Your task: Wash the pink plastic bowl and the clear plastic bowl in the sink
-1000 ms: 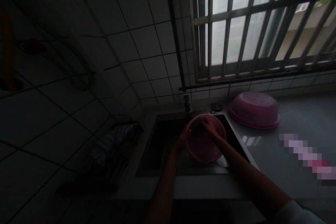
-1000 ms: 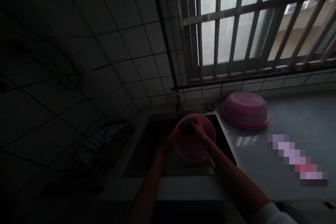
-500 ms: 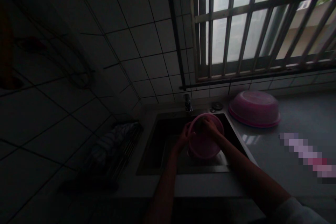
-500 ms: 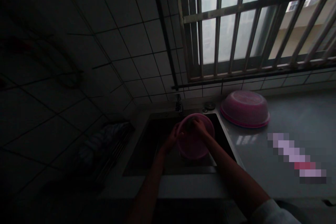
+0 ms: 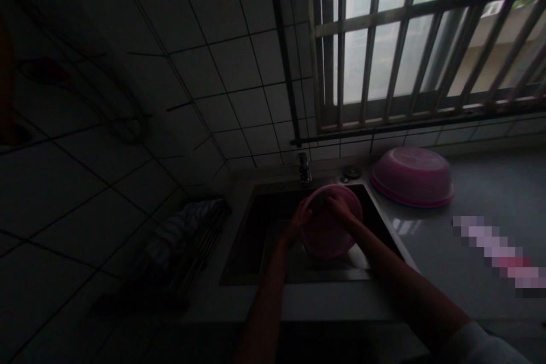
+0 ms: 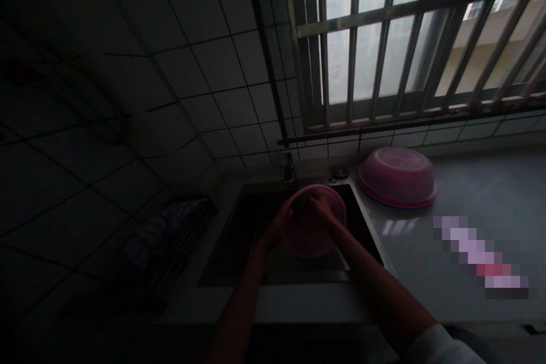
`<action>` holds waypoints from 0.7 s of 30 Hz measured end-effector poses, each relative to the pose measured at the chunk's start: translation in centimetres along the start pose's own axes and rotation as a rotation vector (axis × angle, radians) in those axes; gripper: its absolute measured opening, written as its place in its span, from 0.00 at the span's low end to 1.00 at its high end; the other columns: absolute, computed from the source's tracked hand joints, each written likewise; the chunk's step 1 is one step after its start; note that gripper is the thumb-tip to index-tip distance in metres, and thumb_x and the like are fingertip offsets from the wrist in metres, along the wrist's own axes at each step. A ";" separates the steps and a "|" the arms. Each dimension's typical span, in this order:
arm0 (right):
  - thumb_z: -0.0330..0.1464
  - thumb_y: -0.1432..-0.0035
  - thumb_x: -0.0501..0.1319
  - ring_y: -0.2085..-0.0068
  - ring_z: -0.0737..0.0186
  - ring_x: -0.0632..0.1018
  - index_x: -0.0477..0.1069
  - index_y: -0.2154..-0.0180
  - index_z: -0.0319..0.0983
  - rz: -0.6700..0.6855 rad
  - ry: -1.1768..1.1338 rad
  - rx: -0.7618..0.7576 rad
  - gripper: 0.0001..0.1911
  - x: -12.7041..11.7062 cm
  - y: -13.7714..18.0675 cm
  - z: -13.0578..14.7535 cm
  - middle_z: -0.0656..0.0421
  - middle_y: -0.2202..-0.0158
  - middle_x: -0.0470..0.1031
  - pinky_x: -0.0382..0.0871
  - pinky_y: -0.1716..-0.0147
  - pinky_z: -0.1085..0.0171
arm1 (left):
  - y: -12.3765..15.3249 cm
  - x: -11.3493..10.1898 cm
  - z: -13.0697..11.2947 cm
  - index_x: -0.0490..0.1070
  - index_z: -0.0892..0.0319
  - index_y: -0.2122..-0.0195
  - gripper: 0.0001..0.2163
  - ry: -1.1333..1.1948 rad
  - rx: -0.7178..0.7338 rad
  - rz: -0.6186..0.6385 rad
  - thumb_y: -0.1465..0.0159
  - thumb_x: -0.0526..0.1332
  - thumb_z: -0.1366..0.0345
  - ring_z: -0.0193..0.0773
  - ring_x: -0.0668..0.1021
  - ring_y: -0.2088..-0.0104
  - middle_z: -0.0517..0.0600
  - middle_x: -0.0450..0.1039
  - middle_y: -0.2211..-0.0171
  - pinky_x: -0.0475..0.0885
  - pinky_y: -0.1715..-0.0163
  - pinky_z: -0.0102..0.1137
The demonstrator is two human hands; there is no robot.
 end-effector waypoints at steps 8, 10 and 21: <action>0.47 0.50 0.71 0.62 0.55 0.80 0.79 0.61 0.39 0.376 0.020 0.140 0.21 6.4 3.6 -3.4 0.55 0.61 0.83 0.74 0.61 0.59 | 0.1 -0.7 1.1 0.68 0.54 0.33 0.37 0.004 -0.043 -0.051 0.36 0.63 0.35 0.57 0.64 0.28 0.59 0.65 0.30 0.52 0.26 0.50; 0.47 0.52 0.71 0.63 0.56 0.79 0.78 0.62 0.39 0.334 0.012 0.125 0.21 6.0 3.1 -3.4 0.56 0.63 0.83 0.73 0.62 0.60 | 0.1 -0.8 0.9 0.68 0.54 0.34 0.38 -0.005 -0.037 -0.064 0.37 0.64 0.35 0.57 0.65 0.28 0.59 0.66 0.30 0.53 0.26 0.51; 0.47 0.50 0.67 0.65 0.58 0.76 0.76 0.65 0.40 0.132 0.029 0.022 0.17 2.0 1.1 -0.5 0.58 0.65 0.80 0.71 0.63 0.62 | 0.2 -0.3 1.3 0.65 0.54 0.31 0.38 -0.012 -0.036 -0.014 0.36 0.64 0.37 0.57 0.63 0.27 0.60 0.64 0.29 0.53 0.26 0.51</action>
Point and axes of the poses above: each hand's wrist, its own y-axis away from the middle knuckle, its own x-axis out of the palm, z = x × y, the point moved 6 cm from there along -y, towards the middle knuckle
